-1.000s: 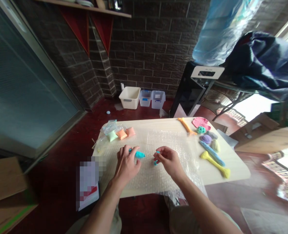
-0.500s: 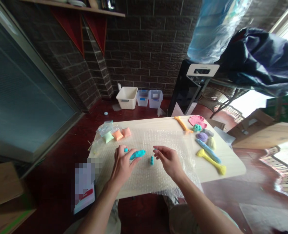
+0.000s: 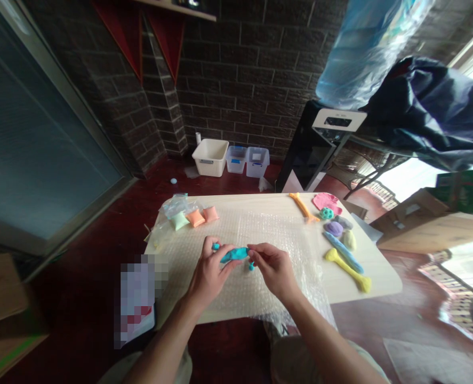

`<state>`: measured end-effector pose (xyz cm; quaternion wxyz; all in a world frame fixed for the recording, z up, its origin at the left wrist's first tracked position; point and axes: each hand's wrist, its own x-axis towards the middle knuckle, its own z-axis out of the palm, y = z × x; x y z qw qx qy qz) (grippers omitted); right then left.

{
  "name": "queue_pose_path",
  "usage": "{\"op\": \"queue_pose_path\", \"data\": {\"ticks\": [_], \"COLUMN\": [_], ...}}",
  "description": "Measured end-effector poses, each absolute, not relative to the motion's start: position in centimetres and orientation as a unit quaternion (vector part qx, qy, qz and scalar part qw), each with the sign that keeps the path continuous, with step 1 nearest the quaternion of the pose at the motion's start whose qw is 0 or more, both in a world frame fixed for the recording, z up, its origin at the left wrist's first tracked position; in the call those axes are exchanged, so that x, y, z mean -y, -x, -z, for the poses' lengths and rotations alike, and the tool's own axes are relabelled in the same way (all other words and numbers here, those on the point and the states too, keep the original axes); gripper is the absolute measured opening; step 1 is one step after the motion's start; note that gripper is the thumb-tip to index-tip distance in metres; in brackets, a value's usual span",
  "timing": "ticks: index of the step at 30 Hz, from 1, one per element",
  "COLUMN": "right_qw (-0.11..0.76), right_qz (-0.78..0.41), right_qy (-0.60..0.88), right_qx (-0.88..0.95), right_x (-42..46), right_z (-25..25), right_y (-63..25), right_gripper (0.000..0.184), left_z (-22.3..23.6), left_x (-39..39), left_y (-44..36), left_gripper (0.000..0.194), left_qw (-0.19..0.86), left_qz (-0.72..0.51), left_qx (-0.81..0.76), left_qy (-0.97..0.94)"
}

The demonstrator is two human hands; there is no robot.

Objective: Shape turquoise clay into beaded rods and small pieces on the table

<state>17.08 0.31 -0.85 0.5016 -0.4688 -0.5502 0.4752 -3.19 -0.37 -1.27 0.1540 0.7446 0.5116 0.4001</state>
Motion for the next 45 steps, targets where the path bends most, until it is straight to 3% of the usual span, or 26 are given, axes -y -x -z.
{"op": "queue_pose_path", "data": {"ticks": [10, 17, 27, 40, 45], "right_qw": [0.518, 0.474, 0.462, 0.378, 0.418], "right_qz": [-0.434, -0.34, -0.4, -0.345, -0.399], "right_qy": [0.445, 0.467, 0.454, 0.448, 0.461], "right_qx": [0.588, 0.665, 0.648, 0.733, 0.674], "right_x": [0.2, 1.2, 1.8, 1.8, 1.4], "right_z": [0.1, -1.1, -0.6, -0.2, 0.2], "right_y": [-15.9, -15.5, -15.8, -15.3, -15.7], "right_gripper": [0.025, 0.034, 0.059, 0.062, 0.064], "left_z": [1.4, 1.1, 0.5, 0.8, 1.1], "left_x": [0.4, 0.6, 0.2, 0.4, 0.2], "left_y": [2.7, 2.5, 2.7, 2.5, 2.4], "left_gripper": [0.021, 0.017, 0.024, 0.018, 0.02], "left_qw": [0.153, 0.153, 0.167, 0.178, 0.203], "left_qz": [-0.441, -0.457, -0.467, -0.465, -0.452], "left_qx": [-0.519, -0.532, -0.55, -0.563, -0.552], "left_qy": [-0.716, -0.696, -0.672, -0.66, -0.67]}}
